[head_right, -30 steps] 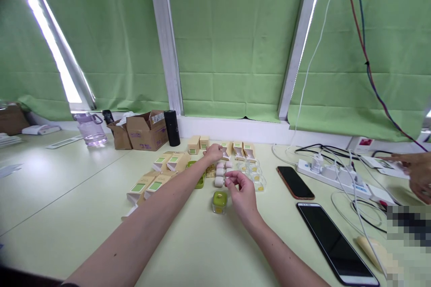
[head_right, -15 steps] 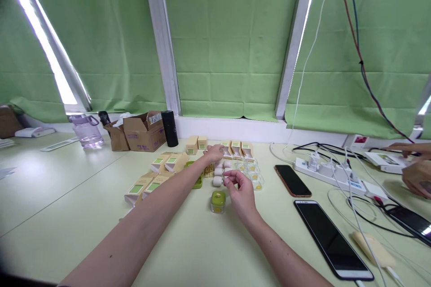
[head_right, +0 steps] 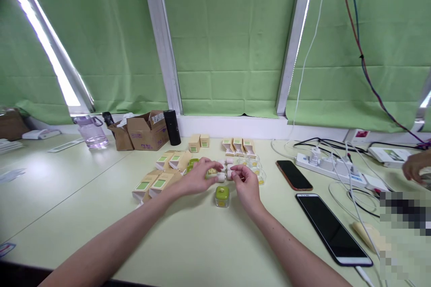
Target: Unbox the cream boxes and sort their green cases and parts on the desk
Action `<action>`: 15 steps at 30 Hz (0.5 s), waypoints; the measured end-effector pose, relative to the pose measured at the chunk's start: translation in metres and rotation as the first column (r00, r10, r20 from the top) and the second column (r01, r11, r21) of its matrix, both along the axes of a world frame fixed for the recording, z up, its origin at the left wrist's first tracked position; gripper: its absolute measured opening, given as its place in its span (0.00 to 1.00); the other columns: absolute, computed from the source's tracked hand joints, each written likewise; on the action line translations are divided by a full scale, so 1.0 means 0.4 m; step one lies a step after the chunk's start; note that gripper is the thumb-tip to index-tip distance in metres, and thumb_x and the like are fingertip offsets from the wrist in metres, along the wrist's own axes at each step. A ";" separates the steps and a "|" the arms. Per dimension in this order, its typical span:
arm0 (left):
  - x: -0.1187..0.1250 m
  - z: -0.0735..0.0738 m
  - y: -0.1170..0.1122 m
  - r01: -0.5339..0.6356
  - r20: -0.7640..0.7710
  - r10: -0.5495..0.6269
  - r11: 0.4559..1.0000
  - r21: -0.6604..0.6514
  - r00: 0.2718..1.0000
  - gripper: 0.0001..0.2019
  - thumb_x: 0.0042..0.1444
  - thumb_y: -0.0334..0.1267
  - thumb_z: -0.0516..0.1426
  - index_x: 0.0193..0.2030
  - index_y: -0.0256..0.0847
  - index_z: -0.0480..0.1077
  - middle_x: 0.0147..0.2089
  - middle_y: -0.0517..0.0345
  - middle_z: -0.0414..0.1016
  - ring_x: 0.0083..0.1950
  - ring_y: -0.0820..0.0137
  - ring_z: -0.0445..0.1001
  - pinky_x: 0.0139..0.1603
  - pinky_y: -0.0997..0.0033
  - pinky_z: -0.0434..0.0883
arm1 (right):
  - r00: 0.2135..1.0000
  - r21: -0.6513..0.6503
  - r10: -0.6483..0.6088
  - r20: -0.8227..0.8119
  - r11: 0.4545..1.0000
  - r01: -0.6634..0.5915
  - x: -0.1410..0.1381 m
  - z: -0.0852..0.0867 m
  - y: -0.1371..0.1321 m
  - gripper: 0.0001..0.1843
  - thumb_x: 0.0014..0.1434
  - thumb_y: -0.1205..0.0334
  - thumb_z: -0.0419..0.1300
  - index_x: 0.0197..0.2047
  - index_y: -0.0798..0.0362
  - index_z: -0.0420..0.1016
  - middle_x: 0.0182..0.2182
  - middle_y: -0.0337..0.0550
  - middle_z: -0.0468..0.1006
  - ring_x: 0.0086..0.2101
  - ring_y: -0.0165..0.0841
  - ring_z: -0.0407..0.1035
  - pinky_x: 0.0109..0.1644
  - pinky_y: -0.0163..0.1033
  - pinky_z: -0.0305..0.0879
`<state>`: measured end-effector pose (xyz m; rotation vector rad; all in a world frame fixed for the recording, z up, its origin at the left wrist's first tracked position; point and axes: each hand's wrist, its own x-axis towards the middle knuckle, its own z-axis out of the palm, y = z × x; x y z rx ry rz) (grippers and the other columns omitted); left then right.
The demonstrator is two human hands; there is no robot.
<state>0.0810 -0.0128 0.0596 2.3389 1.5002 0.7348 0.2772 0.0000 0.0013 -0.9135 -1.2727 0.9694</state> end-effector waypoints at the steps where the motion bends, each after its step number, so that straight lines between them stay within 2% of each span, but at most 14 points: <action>1: 0.000 -0.008 -0.032 0.036 -0.023 -0.036 0.999 0.008 0.999 0.16 0.58 0.41 0.62 0.53 0.54 0.76 0.52 0.52 0.79 0.58 0.54 0.72 0.58 0.56 0.70 | 1.000 0.002 0.001 0.001 1.000 -0.001 -0.001 -0.002 -0.001 0.16 0.54 0.48 0.67 0.38 0.51 0.79 0.27 0.42 0.79 0.31 0.39 0.73 0.38 0.42 0.67; 3: 0.003 -0.021 -0.079 0.091 -0.061 -0.090 0.995 0.027 0.994 0.20 0.55 0.40 0.64 0.56 0.54 0.75 0.52 0.52 0.78 0.56 0.54 0.73 0.55 0.57 0.71 | 1.000 0.007 0.004 0.013 1.000 -0.004 -0.004 -0.009 -0.003 0.15 0.54 0.49 0.67 0.38 0.51 0.80 0.27 0.42 0.79 0.32 0.39 0.73 0.39 0.42 0.67; 6: 0.011 -0.038 -0.110 0.102 -0.070 -0.100 0.994 0.025 0.992 0.24 0.53 0.40 0.67 0.58 0.53 0.74 0.53 0.51 0.78 0.58 0.52 0.72 0.56 0.57 0.70 | 0.999 0.017 0.009 0.044 1.000 -0.010 -0.009 -0.021 -0.005 0.15 0.55 0.49 0.66 0.39 0.51 0.80 0.27 0.41 0.79 0.32 0.38 0.72 0.40 0.42 0.67; 11: 0.011 -0.073 -0.109 0.089 0.015 -0.090 0.996 0.019 0.996 0.21 0.56 0.34 0.64 0.57 0.52 0.74 0.54 0.51 0.77 0.60 0.54 0.69 0.60 0.55 0.68 | 0.996 0.025 0.023 0.088 0.999 -0.026 -0.017 -0.038 -0.007 0.14 0.58 0.50 0.65 0.41 0.51 0.80 0.31 0.42 0.80 0.33 0.38 0.72 0.41 0.43 0.67; 15: -0.006 -0.099 -0.096 0.026 0.161 -0.027 1.000 0.008 0.987 0.19 0.59 0.34 0.62 0.57 0.51 0.76 0.54 0.50 0.75 0.59 0.56 0.70 0.64 0.53 0.68 | 0.990 0.038 0.031 0.135 0.999 -0.036 -0.018 -0.039 -0.011 0.14 0.59 0.50 0.65 0.41 0.51 0.80 0.33 0.43 0.81 0.36 0.38 0.72 0.43 0.43 0.67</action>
